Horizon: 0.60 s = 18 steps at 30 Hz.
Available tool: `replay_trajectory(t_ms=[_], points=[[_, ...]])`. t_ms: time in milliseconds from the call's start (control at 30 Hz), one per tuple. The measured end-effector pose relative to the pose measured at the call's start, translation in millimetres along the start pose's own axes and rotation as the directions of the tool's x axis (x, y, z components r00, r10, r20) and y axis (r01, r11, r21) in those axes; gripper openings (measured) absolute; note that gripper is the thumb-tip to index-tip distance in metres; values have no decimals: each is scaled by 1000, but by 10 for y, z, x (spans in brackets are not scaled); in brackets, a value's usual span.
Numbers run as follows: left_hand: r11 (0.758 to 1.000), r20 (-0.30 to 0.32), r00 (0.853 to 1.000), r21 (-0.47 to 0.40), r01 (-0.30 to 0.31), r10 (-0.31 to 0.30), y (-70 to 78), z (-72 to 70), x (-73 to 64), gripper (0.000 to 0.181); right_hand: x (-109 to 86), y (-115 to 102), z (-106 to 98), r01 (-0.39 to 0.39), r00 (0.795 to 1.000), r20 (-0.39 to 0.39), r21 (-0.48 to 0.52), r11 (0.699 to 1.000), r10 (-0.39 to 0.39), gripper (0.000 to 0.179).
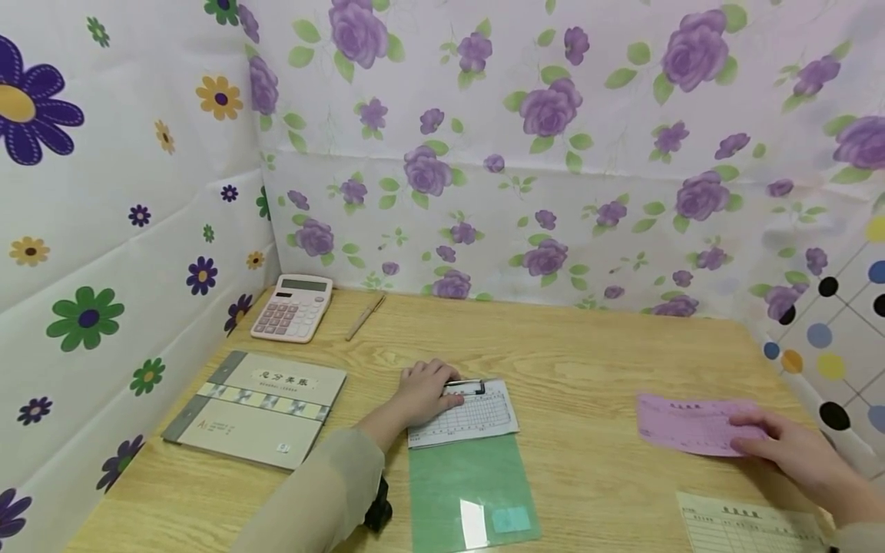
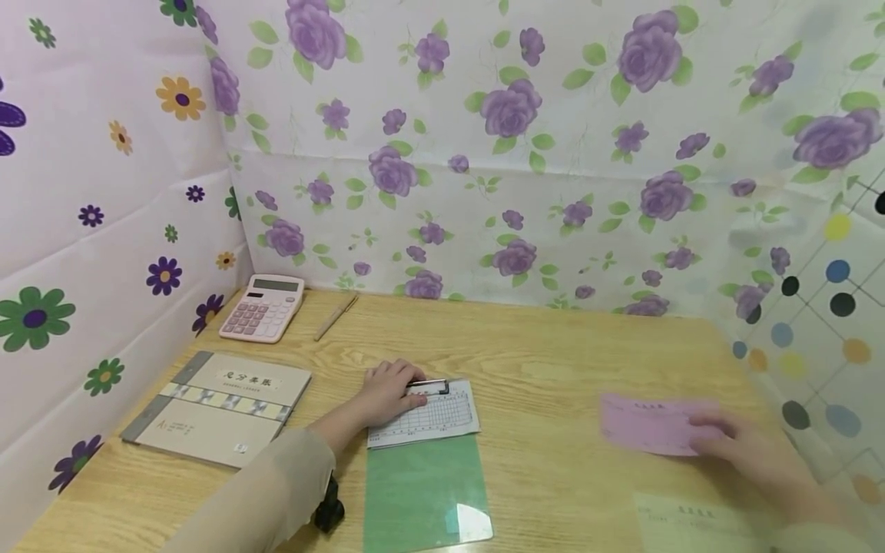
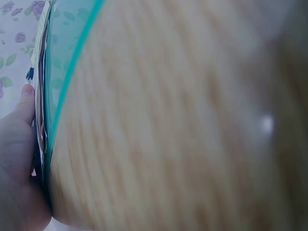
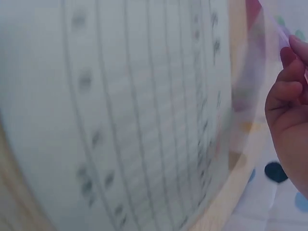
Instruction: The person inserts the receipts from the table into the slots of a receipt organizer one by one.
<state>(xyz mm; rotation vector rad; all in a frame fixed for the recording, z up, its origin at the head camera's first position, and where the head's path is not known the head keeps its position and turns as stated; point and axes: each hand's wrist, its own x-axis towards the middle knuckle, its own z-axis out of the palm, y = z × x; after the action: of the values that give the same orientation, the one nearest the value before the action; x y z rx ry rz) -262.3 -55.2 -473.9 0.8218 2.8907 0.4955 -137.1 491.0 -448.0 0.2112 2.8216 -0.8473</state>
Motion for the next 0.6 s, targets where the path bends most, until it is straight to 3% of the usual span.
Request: replay_trajectory(t_ms=[133, 267, 600], points=[[1000, 1, 1000, 1, -3, 3, -4, 3, -5, 44, 45, -190, 63, 66, 997, 33, 21, 998, -66, 67], [1000, -8, 1000, 3, -4, 4, -4, 6, -17, 44, 102, -391, 166, 90, 994, 55, 109, 990, -97, 63], [1000, -21, 1000, -6, -16, 16, -7, 9, -6, 44, 217, -826, 286, 162, 983, 65, 142, 977, -172, 62]])
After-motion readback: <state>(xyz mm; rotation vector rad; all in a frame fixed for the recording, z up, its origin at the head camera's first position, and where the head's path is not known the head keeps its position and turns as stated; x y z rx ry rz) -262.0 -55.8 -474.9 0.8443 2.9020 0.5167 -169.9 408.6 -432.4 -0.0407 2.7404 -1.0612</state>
